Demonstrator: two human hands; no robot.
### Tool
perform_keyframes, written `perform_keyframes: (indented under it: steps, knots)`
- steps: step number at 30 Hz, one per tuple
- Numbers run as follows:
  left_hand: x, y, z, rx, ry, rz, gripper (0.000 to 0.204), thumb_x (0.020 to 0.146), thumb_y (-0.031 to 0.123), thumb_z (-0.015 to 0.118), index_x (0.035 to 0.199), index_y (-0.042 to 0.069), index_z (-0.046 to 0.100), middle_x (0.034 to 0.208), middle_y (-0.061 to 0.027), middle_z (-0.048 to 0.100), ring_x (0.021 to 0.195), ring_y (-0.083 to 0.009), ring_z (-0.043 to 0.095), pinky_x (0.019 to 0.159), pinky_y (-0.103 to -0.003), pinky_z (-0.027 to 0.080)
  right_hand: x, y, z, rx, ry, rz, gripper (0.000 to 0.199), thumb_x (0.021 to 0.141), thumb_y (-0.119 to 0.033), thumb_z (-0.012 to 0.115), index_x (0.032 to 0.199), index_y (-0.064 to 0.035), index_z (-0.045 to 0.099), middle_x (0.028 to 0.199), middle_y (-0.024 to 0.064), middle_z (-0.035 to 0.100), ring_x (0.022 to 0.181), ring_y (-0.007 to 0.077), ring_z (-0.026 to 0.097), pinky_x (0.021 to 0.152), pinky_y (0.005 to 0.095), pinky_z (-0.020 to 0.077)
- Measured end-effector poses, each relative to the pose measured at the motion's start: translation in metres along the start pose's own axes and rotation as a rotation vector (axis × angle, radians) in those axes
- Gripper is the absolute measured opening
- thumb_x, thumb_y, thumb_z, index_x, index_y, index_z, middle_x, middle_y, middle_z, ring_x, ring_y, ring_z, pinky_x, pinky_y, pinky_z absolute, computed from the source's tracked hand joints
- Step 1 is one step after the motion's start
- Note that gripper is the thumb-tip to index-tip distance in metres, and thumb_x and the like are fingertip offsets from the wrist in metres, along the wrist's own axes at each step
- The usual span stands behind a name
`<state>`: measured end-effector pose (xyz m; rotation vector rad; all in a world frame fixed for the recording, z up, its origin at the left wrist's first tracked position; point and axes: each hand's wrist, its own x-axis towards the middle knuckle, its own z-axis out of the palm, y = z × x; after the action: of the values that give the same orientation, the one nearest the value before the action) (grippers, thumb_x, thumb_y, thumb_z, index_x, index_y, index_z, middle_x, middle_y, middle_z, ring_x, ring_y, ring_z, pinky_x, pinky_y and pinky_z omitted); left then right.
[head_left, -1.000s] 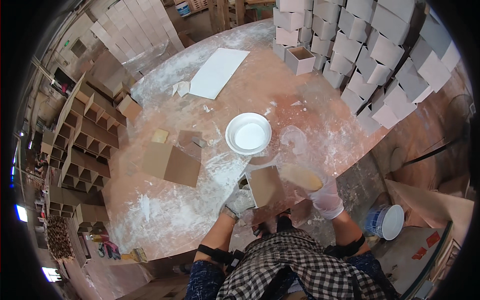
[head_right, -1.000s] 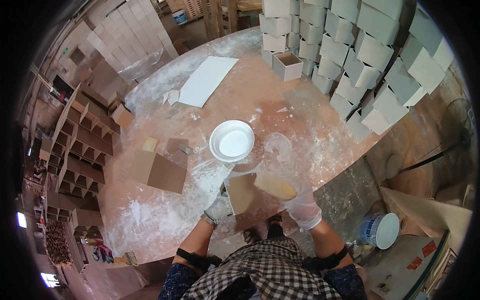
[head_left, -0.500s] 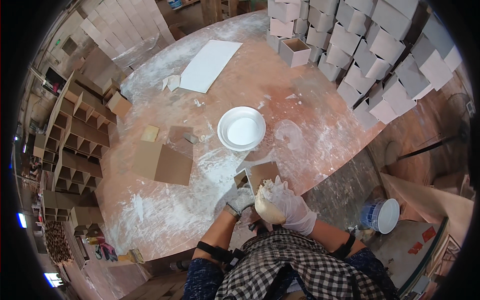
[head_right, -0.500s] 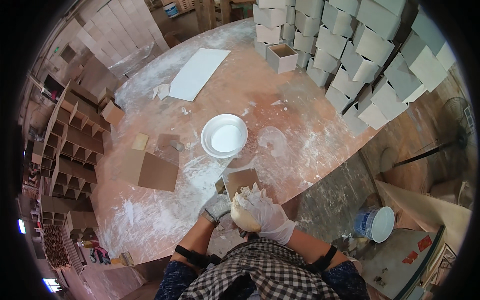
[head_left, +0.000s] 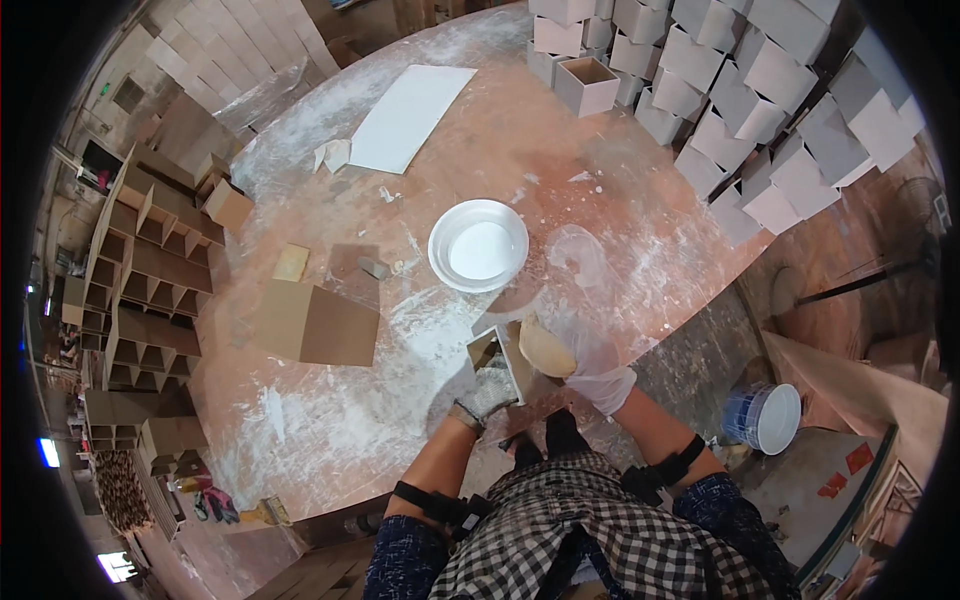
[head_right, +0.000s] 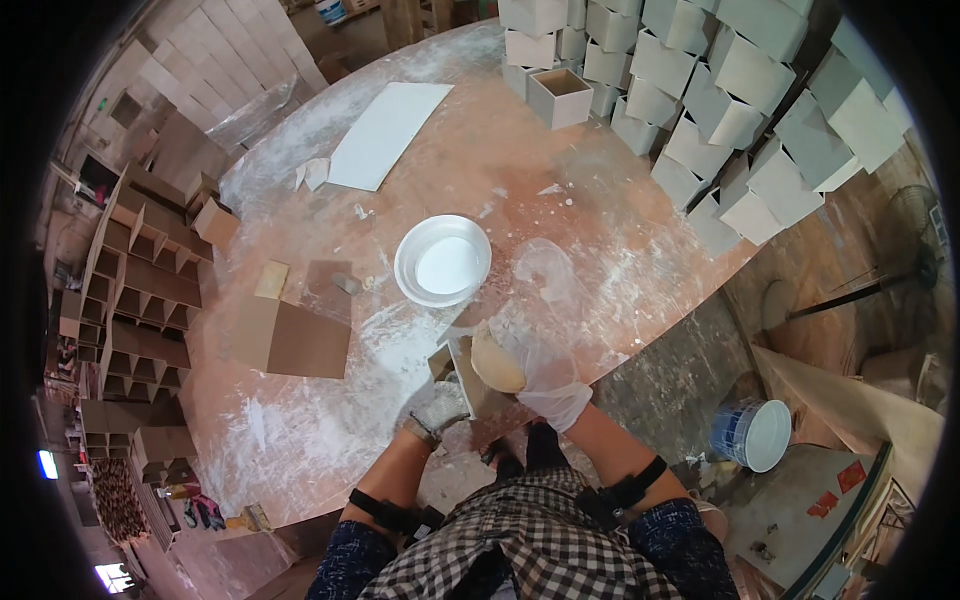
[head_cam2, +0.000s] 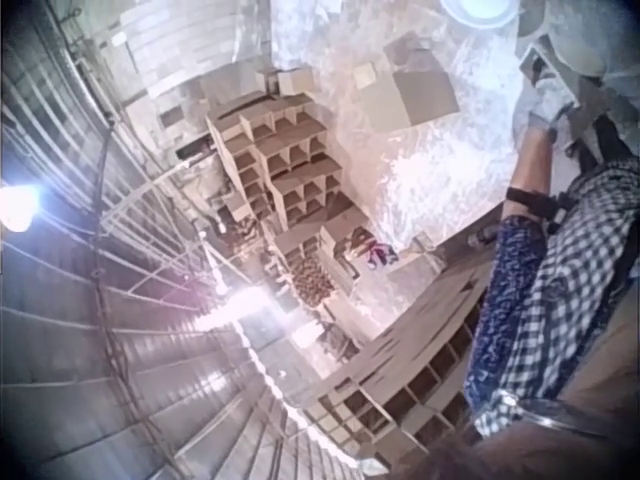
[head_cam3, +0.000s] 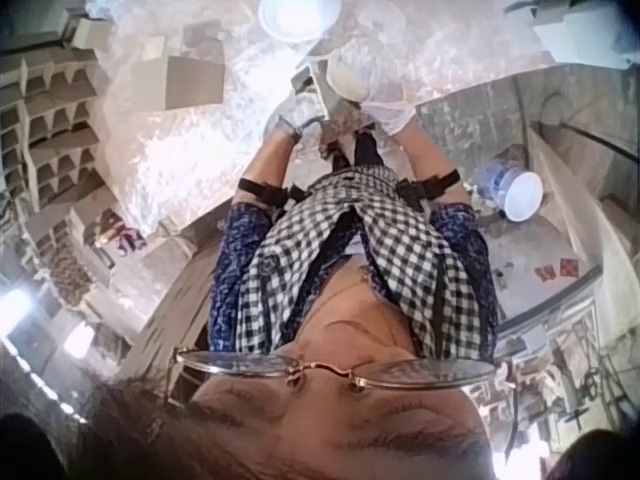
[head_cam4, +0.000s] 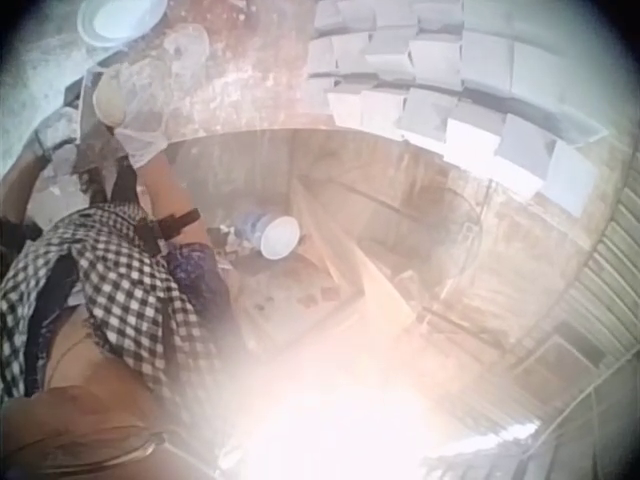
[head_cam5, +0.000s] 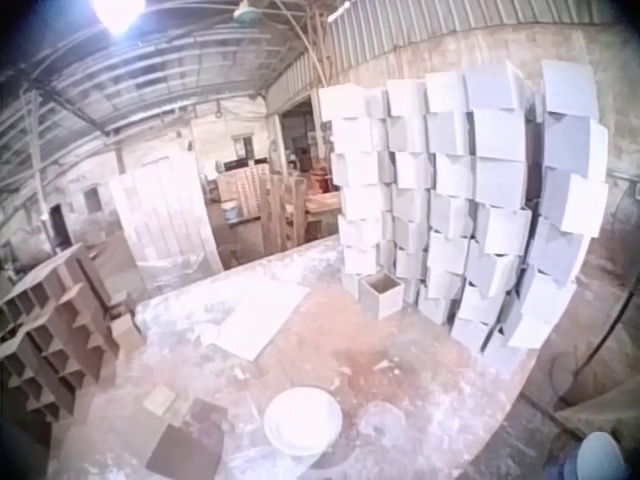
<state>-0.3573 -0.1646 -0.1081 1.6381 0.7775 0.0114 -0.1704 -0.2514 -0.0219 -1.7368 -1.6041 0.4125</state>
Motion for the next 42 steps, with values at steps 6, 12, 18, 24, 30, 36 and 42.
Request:
perform_keyframes:
  steps: [6,12,18,24,30,36,42]
  knots:
    - [-0.008,0.006,-0.009,0.081,-0.072,-0.089,0.044,0.087,0.028,0.055,0.125,0.007,0.045,0.120,-0.0109,0.054,0.106,-0.0210,0.052,0.093,-0.033,0.041,-0.027,-0.006,0.015,-0.563,-0.427,-0.133,0.047,0.074,-0.016,0.059,0.119,-0.0066,0.050,0.100,0.0113,0.057,0.098,0.0276,0.055,0.083,0.0368,0.0443]
    - [-0.012,0.017,-0.003,-0.153,0.035,-0.075,0.049,0.083,0.024,0.063,0.125,0.007,0.046,0.123,-0.0079,0.051,0.114,-0.0205,0.048,0.097,-0.031,0.038,-0.003,0.024,0.023,-0.473,-0.007,-0.226,0.043,0.078,-0.021,0.054,0.120,-0.0085,0.049,0.109,0.0103,0.054,0.105,0.0243,0.052,0.087,0.0334,0.0439]
    - [-0.012,0.007,-0.008,0.094,0.011,-0.070,0.041,0.090,0.018,0.052,0.128,0.006,0.043,0.124,-0.0059,0.050,0.110,-0.0195,0.049,0.096,-0.031,0.039,-0.030,0.002,0.017,-0.587,-0.142,-0.225,0.046,0.077,-0.018,0.057,0.122,-0.0086,0.049,0.117,0.0091,0.055,0.109,0.0243,0.054,0.090,0.0325,0.0436]
    - [-0.011,0.015,-0.008,-0.010,-0.074,-0.093,0.046,0.091,0.020,0.050,0.133,0.008,0.035,0.127,-0.0084,0.047,0.117,-0.0194,0.045,0.100,-0.030,0.035,-0.018,0.009,0.025,-0.500,0.084,-0.196,0.050,0.075,-0.015,0.057,0.123,-0.0050,0.048,0.113,0.0092,0.057,0.107,0.0250,0.055,0.088,0.0333,0.0445]
    - [-0.014,0.018,-0.009,-0.016,0.000,-0.038,0.044,0.091,0.020,0.048,0.132,0.008,0.037,0.129,-0.0089,0.046,0.119,-0.0196,0.043,0.101,-0.031,0.034,-0.008,-0.012,0.015,-0.377,-0.012,-0.042,0.050,0.074,-0.014,0.056,0.123,-0.0047,0.048,0.111,0.0101,0.055,0.108,0.0287,0.052,0.090,0.0390,0.0407]
    - [-0.011,0.002,-0.003,0.064,-0.014,0.008,0.041,0.094,0.024,0.041,0.130,0.007,0.039,0.130,-0.0094,0.046,0.119,-0.0199,0.044,0.100,-0.032,0.035,-0.040,-0.014,0.013,-0.564,-0.080,-0.245,0.050,0.077,-0.018,0.054,0.125,-0.0055,0.046,0.112,0.0126,0.054,0.117,0.0318,0.046,0.097,0.0399,0.0371]
    - [0.006,-0.025,0.005,0.193,0.035,0.038,0.041,0.095,0.025,0.038,0.131,0.006,0.037,0.131,-0.0096,0.045,0.119,-0.0204,0.043,0.100,-0.033,0.036,0.005,-0.003,0.012,-0.174,-0.124,0.133,0.049,0.078,-0.020,0.051,0.124,-0.0051,0.046,0.115,0.0132,0.052,0.109,0.0293,0.050,0.093,0.0367,0.0400]
